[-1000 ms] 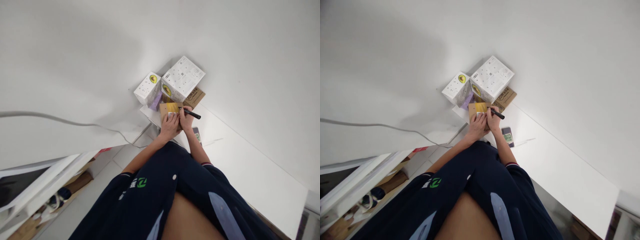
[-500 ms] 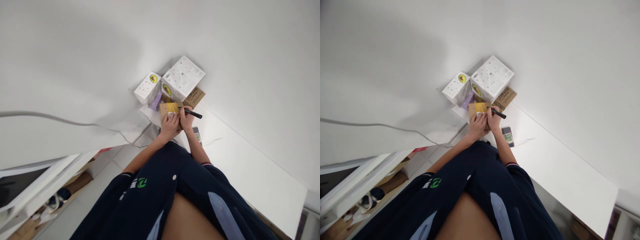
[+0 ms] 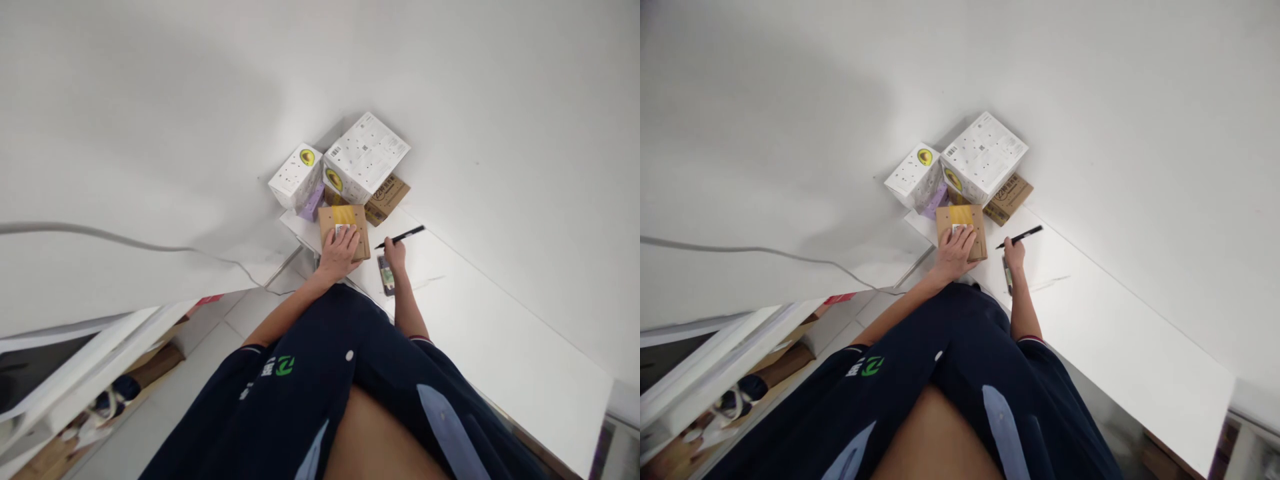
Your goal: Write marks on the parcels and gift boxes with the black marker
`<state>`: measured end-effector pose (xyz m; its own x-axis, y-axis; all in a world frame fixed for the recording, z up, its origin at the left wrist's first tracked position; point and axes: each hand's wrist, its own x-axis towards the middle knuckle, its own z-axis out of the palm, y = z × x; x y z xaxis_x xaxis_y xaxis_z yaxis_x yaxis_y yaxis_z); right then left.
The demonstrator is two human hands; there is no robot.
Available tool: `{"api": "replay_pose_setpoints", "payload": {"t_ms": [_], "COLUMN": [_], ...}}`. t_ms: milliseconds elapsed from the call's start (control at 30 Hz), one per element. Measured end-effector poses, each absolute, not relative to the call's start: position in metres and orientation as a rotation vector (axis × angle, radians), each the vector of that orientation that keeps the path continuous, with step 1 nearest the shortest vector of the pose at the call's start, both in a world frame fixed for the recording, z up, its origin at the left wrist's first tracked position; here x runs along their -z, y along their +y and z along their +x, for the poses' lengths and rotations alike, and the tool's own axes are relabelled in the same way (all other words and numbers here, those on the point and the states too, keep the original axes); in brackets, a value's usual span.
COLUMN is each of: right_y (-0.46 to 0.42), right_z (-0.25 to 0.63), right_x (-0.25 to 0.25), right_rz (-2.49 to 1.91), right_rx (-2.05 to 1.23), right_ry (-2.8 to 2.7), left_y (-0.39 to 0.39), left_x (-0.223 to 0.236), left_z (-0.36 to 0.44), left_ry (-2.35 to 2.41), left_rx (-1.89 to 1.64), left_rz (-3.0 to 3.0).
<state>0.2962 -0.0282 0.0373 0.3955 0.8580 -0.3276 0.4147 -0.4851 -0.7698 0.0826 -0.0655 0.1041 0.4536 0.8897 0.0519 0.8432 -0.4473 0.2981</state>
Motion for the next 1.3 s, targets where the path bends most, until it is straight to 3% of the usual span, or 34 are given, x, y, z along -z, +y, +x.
{"api": "replay_pose_setpoints", "payload": {"t_ms": [167, 500, 700, 867, 1100, 1300], "right_y": [-0.042, -0.048, -0.093, -0.124, -0.126, -0.115], "right_z": [0.294, 0.289, 0.316, 0.332, 0.325, 0.323], "right_x": [-0.007, 0.012, 0.016, 0.035, 0.044, 0.032], "right_rz": [-2.549, -2.574, -2.749, -2.840, -2.782, -2.708], "right_rx": [-1.115, -1.014, -0.651, -0.763, -0.670, -0.776], "right_ry": [-1.750, -1.632, -1.416, -1.426, -1.574, -1.297], "left_y": [-0.066, -0.065, -0.066, -0.067, -0.066, -0.065], "left_x": [-0.103, -0.103, -0.101, -0.102, -0.103, -0.104], "left_z": [0.082, 0.080, 0.080, 0.080, 0.078, 0.080], "left_ry": [1.502, 1.495, 1.496, 1.491, 1.494, 1.489], "left_rx": [-0.315, -0.280, -0.296, -0.292, -0.272, -0.273], "left_rz": [2.483, 2.488, 2.497, 2.507, 2.504, 2.493]}}
